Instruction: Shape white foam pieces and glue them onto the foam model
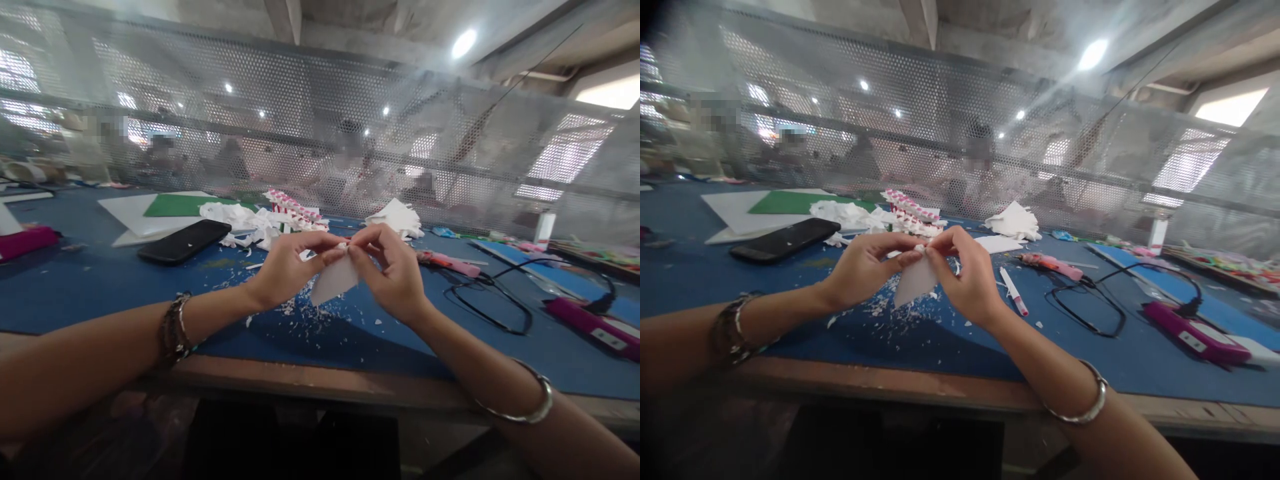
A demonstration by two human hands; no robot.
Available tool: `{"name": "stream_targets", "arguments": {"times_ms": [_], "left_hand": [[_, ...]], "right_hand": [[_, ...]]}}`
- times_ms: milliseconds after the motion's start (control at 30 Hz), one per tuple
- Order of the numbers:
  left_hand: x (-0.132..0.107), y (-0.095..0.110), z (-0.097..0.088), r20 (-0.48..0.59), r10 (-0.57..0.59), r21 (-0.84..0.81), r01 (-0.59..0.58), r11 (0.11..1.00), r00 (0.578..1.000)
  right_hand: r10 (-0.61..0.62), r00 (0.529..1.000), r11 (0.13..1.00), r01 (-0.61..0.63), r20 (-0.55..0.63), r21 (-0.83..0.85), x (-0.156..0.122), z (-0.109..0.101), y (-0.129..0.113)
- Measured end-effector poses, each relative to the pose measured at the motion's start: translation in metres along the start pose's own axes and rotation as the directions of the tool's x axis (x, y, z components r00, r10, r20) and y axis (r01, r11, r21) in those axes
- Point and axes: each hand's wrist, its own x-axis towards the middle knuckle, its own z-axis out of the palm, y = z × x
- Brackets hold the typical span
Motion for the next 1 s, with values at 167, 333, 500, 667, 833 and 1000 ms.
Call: {"name": "stream_targets", "arguments": {"times_ms": [167, 333, 500, 667, 833, 1000], "left_hand": [[-0.003, -0.0007, 0.0003, 0.02, 0.108, 0.159, -0.11, 0.981, 0.994], [-0.0066, -0.0057, 0.0052, 0.051, 0.221, 0.244, -0.227, 0.943, 0.974], [-0.0085, -0.0058, 0.0082, 0.089, 0.192, 0.239, -0.209, 0.948, 0.977], [-0.0078, -0.0016, 0.0065, 0.136, 0.158, 0.206, -0.183, 0.961, 0.978], [-0.0049, -0.0019, 0.0042, 0.102, 0.058, 0.131, -0.072, 0.989, 0.993], [-0.0019, -0.0031, 0.0032, 0.022, -0.02, -0.002, 0.02, 1.0, 1.0]], "right_hand": [[0.049, 0.999, 0.999, -0.049, -0.016, 0.009, -0.0006, 0.0029, 0.0038], [-0.025, 1.0, 0.997, 0.025, -0.007, -0.076, -0.0004, 0.0026, 0.0033], [-0.138, 0.99, 0.961, 0.141, 0.03, -0.236, -0.0004, 0.0003, 0.0029], [-0.18, 0.982, 0.942, 0.19, 0.063, -0.275, -0.002, -0.0004, 0.0045], [-0.093, 0.995, 0.978, 0.099, 0.043, -0.183, -0.0016, 0.0007, 0.0039], [-0.031, 0.999, 0.995, 0.033, 0.026, -0.095, -0.0015, 0.0018, 0.0002]]}}
